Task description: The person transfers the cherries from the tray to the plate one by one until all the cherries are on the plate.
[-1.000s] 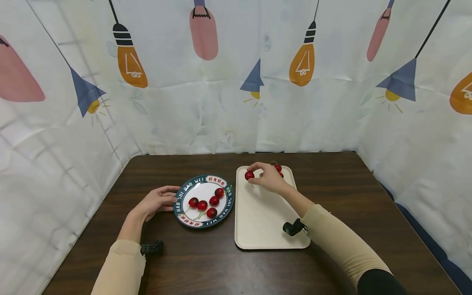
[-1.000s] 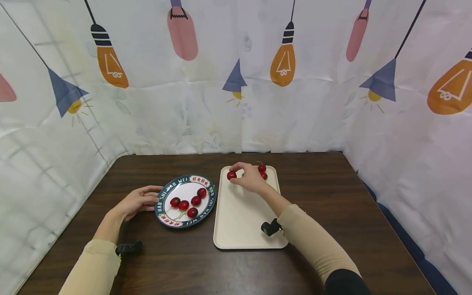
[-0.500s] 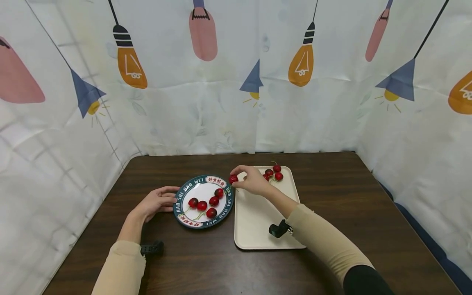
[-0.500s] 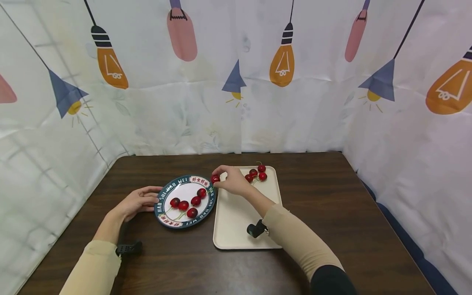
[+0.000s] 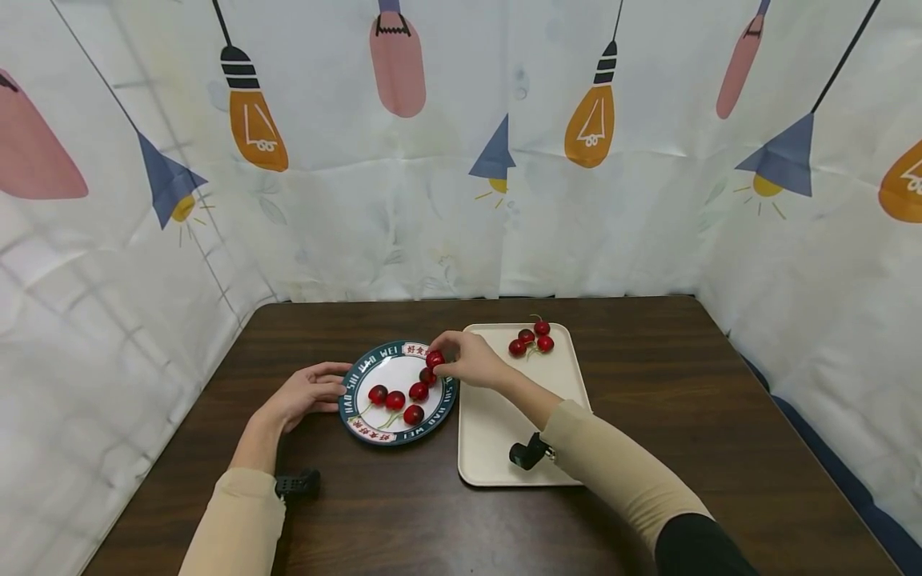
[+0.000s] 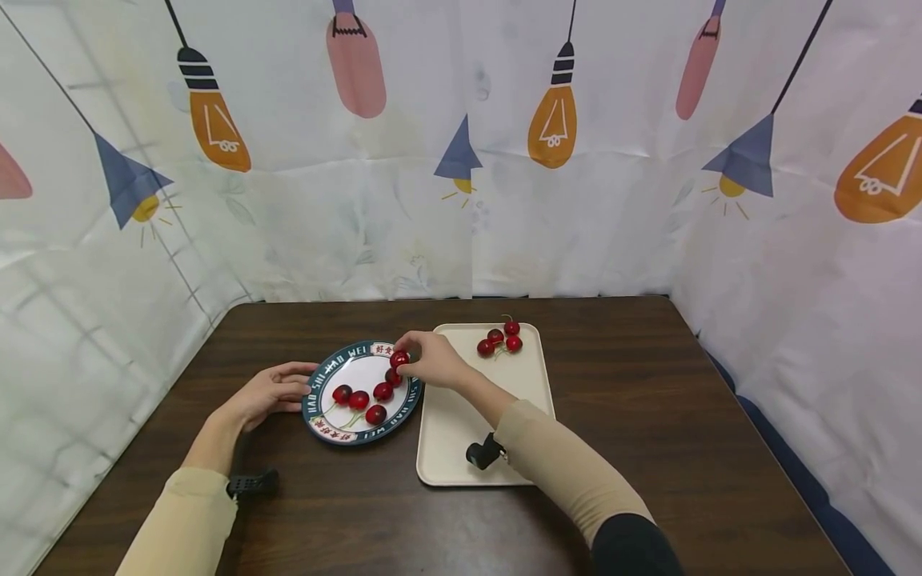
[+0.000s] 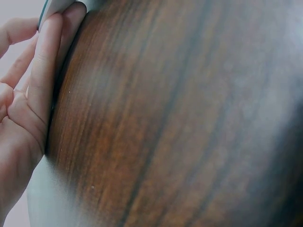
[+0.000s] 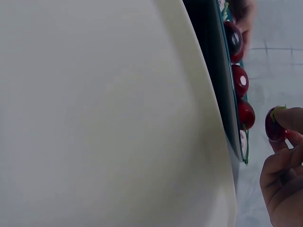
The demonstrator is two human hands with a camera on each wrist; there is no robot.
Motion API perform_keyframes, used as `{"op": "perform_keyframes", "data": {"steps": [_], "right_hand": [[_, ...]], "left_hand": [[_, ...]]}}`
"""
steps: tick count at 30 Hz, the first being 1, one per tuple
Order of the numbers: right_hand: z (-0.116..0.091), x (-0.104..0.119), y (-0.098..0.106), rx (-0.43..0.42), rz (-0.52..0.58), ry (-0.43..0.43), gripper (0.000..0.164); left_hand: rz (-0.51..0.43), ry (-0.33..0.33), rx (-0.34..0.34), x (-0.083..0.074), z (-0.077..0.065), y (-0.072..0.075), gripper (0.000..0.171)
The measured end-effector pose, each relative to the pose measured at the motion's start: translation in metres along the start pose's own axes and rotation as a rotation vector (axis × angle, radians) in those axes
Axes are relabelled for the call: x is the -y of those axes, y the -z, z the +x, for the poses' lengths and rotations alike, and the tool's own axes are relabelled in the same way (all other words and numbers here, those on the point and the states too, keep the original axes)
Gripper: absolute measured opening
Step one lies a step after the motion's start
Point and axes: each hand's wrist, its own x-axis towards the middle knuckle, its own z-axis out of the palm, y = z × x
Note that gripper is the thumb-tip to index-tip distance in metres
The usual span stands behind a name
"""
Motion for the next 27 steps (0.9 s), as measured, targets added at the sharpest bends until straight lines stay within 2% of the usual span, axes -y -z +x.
{"op": "perform_keyframes", "data": {"steps": [17,27], "right_hand": [[0.008,0.014,-0.021,0.055,-0.008,0.05,0.032],[0.01,0.023,-0.031,0.078,-0.006,0.047,0.033]], "left_hand": [[0.003,-0.002,-0.005,-0.001,-0.002,-0.002,0.059],[0.004,-0.001,-0.006,-0.002,-0.002,-0.002,0.06]]}}
